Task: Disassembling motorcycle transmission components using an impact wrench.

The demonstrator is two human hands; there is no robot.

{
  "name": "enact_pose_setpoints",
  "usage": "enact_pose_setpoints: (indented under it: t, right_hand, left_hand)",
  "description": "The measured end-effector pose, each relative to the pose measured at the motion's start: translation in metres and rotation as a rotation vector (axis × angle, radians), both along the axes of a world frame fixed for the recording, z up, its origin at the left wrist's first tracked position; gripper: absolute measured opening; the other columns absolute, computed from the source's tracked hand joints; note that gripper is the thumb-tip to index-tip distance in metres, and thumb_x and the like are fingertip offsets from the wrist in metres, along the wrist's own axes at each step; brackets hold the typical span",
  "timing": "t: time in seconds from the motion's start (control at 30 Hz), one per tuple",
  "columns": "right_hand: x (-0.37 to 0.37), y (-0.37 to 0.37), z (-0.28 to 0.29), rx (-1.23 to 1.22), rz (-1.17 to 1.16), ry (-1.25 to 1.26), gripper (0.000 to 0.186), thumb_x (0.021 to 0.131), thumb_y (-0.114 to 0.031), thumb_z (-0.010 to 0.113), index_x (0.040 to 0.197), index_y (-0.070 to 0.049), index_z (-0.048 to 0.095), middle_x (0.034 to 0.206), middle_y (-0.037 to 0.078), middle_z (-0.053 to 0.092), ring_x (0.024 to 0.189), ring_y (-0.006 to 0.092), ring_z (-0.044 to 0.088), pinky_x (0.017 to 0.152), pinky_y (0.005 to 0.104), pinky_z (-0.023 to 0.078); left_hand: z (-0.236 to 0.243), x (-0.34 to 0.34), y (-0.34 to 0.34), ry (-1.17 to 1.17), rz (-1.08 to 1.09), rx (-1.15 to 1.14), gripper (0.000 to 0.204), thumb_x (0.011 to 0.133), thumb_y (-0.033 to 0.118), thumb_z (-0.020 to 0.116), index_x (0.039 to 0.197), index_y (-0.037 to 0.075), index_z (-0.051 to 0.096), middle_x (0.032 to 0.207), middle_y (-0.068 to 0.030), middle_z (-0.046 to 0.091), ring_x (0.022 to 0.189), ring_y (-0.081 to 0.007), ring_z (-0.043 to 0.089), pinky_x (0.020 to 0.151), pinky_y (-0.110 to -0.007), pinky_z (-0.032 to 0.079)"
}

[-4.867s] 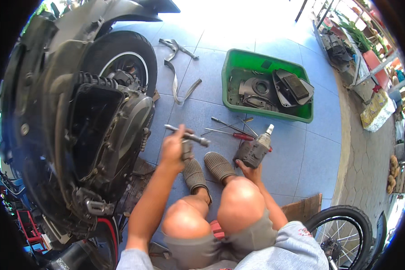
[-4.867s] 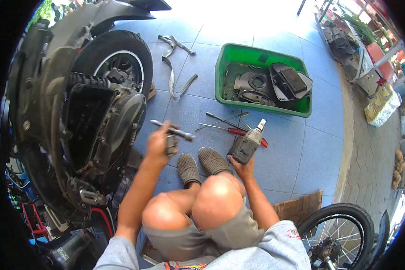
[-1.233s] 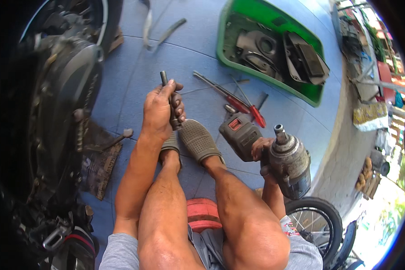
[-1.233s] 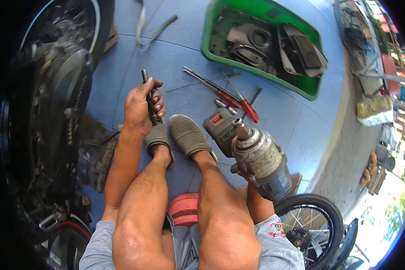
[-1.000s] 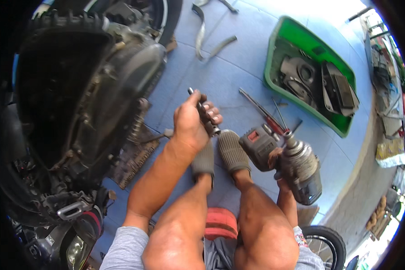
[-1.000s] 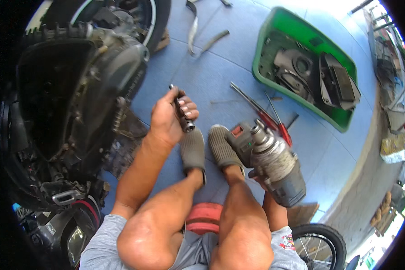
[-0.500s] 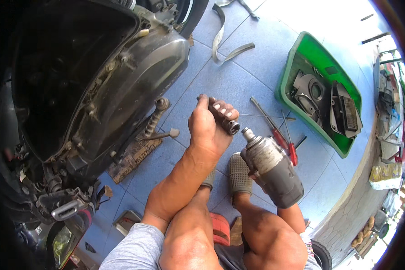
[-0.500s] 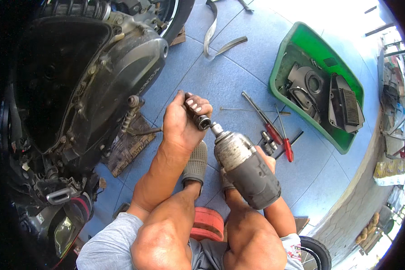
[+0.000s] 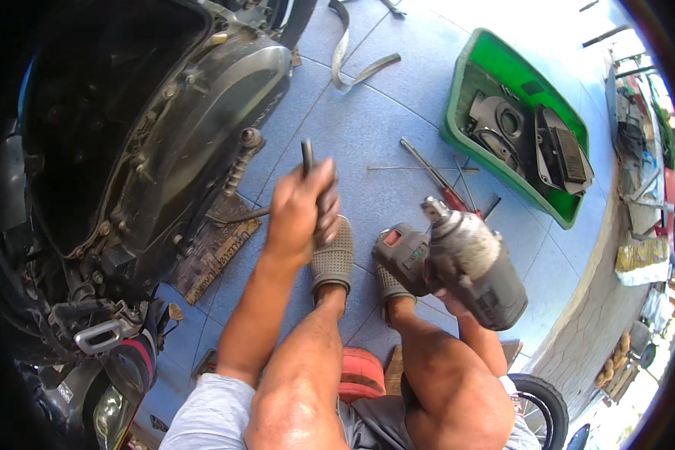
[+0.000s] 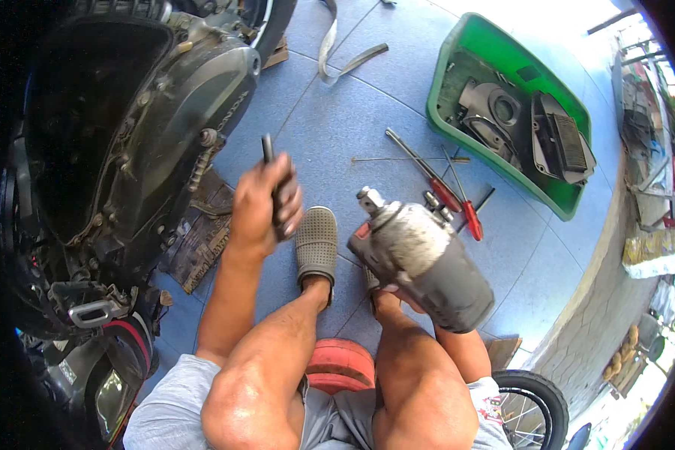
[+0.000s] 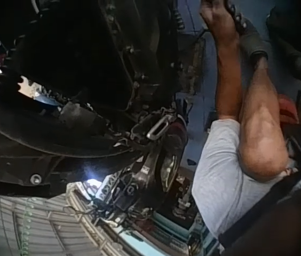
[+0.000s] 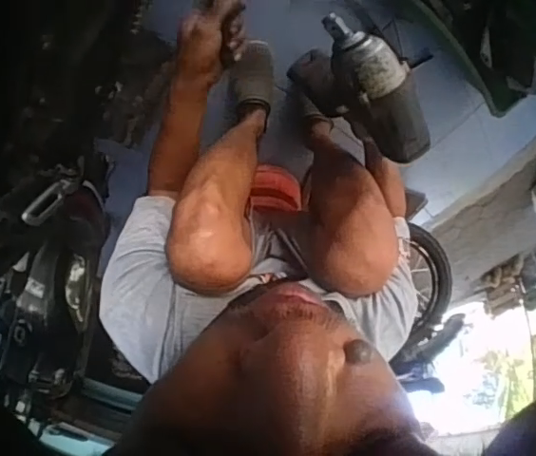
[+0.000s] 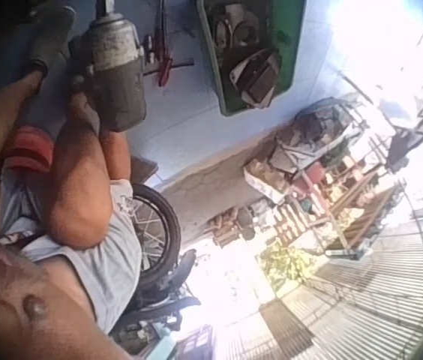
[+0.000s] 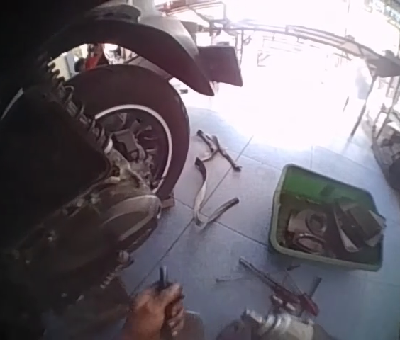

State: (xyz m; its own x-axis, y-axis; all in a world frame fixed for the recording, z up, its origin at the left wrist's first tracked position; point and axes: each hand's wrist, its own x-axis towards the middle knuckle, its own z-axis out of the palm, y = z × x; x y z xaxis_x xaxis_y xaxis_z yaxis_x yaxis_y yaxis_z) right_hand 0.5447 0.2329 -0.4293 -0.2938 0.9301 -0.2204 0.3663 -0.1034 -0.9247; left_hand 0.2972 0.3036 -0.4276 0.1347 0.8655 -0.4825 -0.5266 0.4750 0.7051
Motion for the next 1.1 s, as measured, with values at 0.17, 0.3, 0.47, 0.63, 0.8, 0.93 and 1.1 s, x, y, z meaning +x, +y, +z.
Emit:
enact_pose_setpoints:
  t: [0.17, 0.3, 0.47, 0.63, 0.8, 0.93, 1.1]
  right_hand:
    - [0.006, 0.02, -0.011, 0.044, -0.16, 0.241, 0.078, 0.079, -0.058, 0.058, 0.129, -0.001, 0.042, 0.097, 0.006, 0.052, 0.086, 0.0214, 0.048, 0.078, 0.0373, 0.039]
    - [0.011, 0.041, -0.028, 0.072, -0.234, 0.409, 0.076, 0.082, -0.055, 0.056, 0.13, 0.001, 0.039, 0.086, 0.006, 0.048, 0.074, 0.0191, 0.046, 0.07, 0.035, 0.038]
    - [0.003, 0.049, -0.035, 0.101, 0.022, 0.858, 0.073, 0.085, -0.054, 0.052, 0.13, 0.003, 0.037, 0.077, 0.005, 0.046, 0.065, 0.0174, 0.044, 0.065, 0.0329, 0.037]
    - [-0.004, 0.016, -0.034, 0.056, -0.273, 0.623, 0.069, 0.087, -0.053, 0.05, 0.126, 0.002, 0.039, 0.076, 0.005, 0.045, 0.067, 0.0172, 0.042, 0.064, 0.0325, 0.036]
    - [-0.006, -0.024, -0.039, 0.089, -0.306, 0.531, 0.079, 0.079, -0.05, 0.068, 0.134, -0.003, 0.039, 0.108, 0.01, 0.057, 0.09, 0.0228, 0.057, 0.088, 0.0386, 0.044]
    - [-0.017, -0.025, -0.037, 0.041, -0.258, 0.531, 0.073, 0.074, -0.045, 0.074, 0.122, -0.001, 0.042, 0.068, 0.005, 0.049, 0.061, 0.0175, 0.05, 0.058, 0.031, 0.04]
    - [-0.041, -0.003, -0.027, 0.072, -0.173, 0.706, 0.069, 0.076, -0.042, 0.073, 0.122, -0.003, 0.041, 0.068, 0.004, 0.048, 0.061, 0.0177, 0.048, 0.059, 0.0308, 0.041]
  left_hand:
    - [-0.089, -0.074, -0.146, 1.408, -0.552, -0.241, 0.024, 0.083, 0.022, 0.063, 0.078, -0.001, 0.061, 0.068, -0.0203, 0.062, 0.062, -0.0343, 0.061, 0.06, -0.043, 0.047]
    - [-0.107, -0.119, -0.328, 1.335, -0.949, -0.803, 0.025, 0.083, 0.023, 0.064, 0.08, -0.002, 0.061, 0.071, -0.0207, 0.063, 0.066, -0.0337, 0.062, 0.062, -0.042, 0.048]
    - [-0.099, -0.128, -0.438, 1.158, -1.003, -1.003, 0.027, 0.082, 0.023, 0.065, 0.083, -0.003, 0.062, 0.075, -0.0212, 0.064, 0.07, -0.033, 0.063, 0.064, -0.041, 0.048]
    - [-0.114, -0.136, -0.448, 1.174, -0.924, -0.926, 0.029, 0.082, 0.024, 0.066, 0.086, -0.004, 0.063, 0.079, -0.0217, 0.065, 0.074, -0.0323, 0.064, 0.066, -0.039, 0.049]
    - [-0.141, -0.147, -0.409, 1.265, -0.975, -0.817, 0.031, 0.081, 0.025, 0.067, 0.088, -0.005, 0.063, 0.083, -0.0222, 0.066, 0.078, -0.0315, 0.065, 0.068, -0.038, 0.05]
    - [-0.133, -0.144, -0.288, 1.502, -0.829, -0.549, 0.033, 0.081, 0.026, 0.068, 0.09, -0.006, 0.064, 0.086, -0.0226, 0.067, 0.082, -0.0309, 0.066, 0.07, -0.037, 0.05]
    - [-0.058, -0.078, -0.113, 0.901, -0.23, 0.007, 0.053, 0.079, 0.032, 0.068, 0.112, -0.009, 0.057, 0.089, -0.0226, 0.064, 0.086, -0.0262, 0.064, 0.077, -0.037, 0.05]
